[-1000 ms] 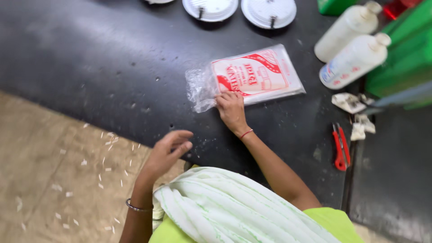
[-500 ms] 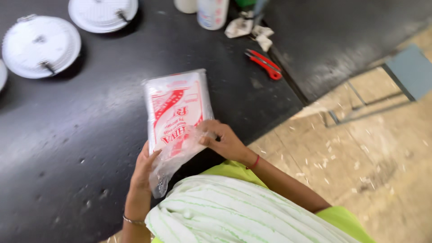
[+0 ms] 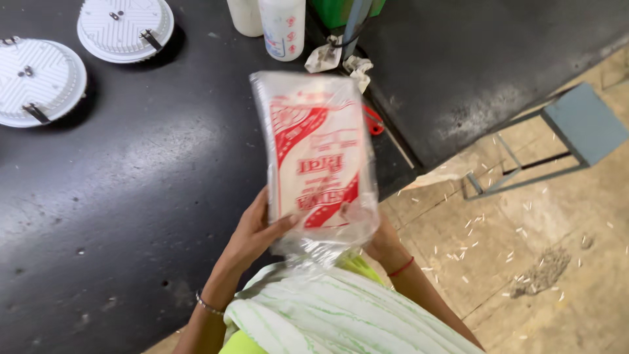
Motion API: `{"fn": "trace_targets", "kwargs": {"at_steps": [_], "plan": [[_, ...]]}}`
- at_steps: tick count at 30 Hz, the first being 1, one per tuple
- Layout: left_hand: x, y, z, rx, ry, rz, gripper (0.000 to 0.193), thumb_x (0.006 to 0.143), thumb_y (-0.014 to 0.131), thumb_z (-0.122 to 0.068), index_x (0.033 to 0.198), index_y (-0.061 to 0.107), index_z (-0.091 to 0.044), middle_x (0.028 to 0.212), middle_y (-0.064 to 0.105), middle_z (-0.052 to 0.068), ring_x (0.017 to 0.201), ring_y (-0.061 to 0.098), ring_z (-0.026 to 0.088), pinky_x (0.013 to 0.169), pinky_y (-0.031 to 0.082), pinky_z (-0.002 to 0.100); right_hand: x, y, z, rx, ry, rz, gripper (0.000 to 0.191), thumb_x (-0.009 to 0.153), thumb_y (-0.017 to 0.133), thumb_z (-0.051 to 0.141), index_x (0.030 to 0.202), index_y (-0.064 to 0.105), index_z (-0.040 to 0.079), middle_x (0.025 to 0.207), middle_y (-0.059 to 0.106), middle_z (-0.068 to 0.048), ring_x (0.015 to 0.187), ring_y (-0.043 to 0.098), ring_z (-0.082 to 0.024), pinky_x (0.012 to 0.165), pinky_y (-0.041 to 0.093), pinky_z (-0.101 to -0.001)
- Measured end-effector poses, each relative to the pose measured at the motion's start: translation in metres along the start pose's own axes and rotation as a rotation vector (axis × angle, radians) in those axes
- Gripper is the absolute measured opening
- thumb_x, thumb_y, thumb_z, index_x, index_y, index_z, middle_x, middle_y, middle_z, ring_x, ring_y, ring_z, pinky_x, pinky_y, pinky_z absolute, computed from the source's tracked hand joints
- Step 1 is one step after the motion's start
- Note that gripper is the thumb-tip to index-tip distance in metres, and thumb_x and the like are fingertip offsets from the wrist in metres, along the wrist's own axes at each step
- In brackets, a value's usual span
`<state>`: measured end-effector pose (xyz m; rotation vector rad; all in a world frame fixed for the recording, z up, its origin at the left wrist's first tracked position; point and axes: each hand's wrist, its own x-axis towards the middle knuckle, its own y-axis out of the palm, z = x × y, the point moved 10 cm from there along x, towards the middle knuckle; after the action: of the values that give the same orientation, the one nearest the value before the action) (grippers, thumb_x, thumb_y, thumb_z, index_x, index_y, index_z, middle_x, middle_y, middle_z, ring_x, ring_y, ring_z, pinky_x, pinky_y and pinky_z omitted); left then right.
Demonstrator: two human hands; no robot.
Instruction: The person wipes the white faces of round LED panel light diffusers one at a time with a cloth, setting each cleaned panel aside on the work table. Near the end, the person places a panel light into a clear plastic bag and wraps it.
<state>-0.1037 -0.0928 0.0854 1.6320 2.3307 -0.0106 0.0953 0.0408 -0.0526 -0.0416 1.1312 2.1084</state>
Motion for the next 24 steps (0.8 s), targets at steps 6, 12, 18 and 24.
{"fn": "trace_targets", "kwargs": {"at_steps": [6, 12, 18, 24], "plan": [[0.019, 0.048, -0.018, -0.057, 0.082, 0.112, 0.080, 0.096, 0.067, -0.020, 0.161, 0.023, -0.010, 0.151, 0.047, 0.012, 0.123, 0.058, 0.022, 0.103, 0.050, 0.035, 0.012, -0.092, 0.138, -0.906, -0.437, -0.091, 0.044, 0.099, 0.064, 0.024, 0.132, 0.060, -0.004, 0.120, 0.069, -0.016, 0.108, 0.068, -0.027, 0.093, 0.059, -0.0418], [0.016, 0.018, 0.022, -0.002, 0.007, -0.163, 0.066, 0.095, 0.066, -0.017, 0.153, 0.036, -0.008, 0.145, 0.056, 0.011, 0.121, 0.061, 0.018, 0.097, 0.054, 0.033, 0.096, -0.142, 0.268, -0.233, -0.516, -0.012, 0.033, 0.104, 0.072, 0.015, 0.131, 0.059, 0.002, 0.119, 0.062, -0.014, 0.109, 0.062, -0.028, 0.093, 0.058, -0.0408], [-0.022, -0.040, 0.049, 0.088, 0.091, -0.575, 0.059, 0.095, 0.066, -0.013, 0.149, 0.043, -0.006, 0.142, 0.058, 0.011, 0.104, 0.062, 0.014, 0.087, 0.054, 0.028, 0.069, -0.088, 0.330, -1.430, -0.961, -0.559, 0.067, 0.087, 0.078, -0.002, 0.147, 0.048, -0.001, 0.136, 0.052, -0.018, 0.126, 0.053, -0.034, 0.106, 0.047, -0.0433], [-0.049, -0.063, 0.062, 0.046, -0.012, -0.738, 0.050, 0.096, 0.066, -0.015, 0.142, 0.052, -0.005, 0.136, 0.064, 0.008, 0.100, 0.063, 0.010, 0.085, 0.054, 0.026, 0.087, 0.054, 0.204, -1.520, -0.822, -0.099, 0.051, 0.092, 0.081, 0.015, 0.135, 0.056, 0.005, 0.136, 0.059, -0.019, 0.131, 0.055, -0.035, 0.109, 0.043, -0.0461]]}}
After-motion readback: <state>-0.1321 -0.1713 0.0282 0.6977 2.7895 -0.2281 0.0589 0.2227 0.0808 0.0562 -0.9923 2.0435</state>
